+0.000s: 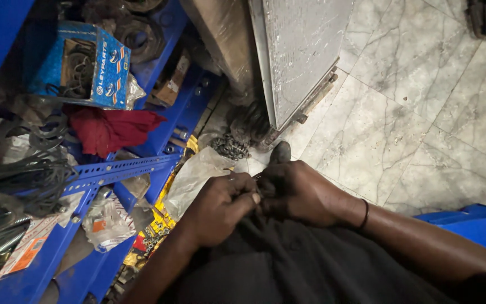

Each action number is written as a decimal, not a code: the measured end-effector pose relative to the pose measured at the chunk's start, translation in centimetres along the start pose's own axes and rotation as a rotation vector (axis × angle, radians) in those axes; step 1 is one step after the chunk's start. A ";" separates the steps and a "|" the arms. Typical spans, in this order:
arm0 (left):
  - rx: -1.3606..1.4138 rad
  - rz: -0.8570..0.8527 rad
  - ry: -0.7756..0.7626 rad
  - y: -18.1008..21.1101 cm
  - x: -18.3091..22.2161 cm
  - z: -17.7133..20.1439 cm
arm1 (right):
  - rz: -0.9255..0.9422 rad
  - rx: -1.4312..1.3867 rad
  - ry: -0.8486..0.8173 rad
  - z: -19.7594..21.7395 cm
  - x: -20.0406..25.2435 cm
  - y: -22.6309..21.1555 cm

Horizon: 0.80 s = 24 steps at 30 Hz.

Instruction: Inspecting and sorting metal rings or circlips from a box in a parts storage area.

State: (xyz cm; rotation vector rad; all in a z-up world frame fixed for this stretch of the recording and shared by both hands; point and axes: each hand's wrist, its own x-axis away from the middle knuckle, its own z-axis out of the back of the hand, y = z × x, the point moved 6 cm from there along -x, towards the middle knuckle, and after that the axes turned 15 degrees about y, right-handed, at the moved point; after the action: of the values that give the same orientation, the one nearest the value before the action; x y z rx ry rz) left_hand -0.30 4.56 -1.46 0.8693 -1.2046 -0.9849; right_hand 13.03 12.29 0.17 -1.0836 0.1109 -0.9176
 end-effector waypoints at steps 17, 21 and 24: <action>-0.080 -0.130 0.057 -1.7 -1.2 -0.4 | 0.223 0.021 0.083 -1.1 -0.2 0.2; -0.072 -0.101 0.038 -2.3 -1.3 -0.9 | 0.125 0.003 0.056 -1.0 -0.5 0.7; -0.009 -0.101 0.064 -2.7 -1.2 -0.8 | -0.029 -0.043 0.015 -1.1 -0.6 1.4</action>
State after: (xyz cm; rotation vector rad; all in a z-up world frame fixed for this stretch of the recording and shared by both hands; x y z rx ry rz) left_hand 0.03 4.82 -4.53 0.9555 -1.1103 -1.0350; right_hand 12.92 12.07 -1.68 -1.1208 0.1280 -0.9536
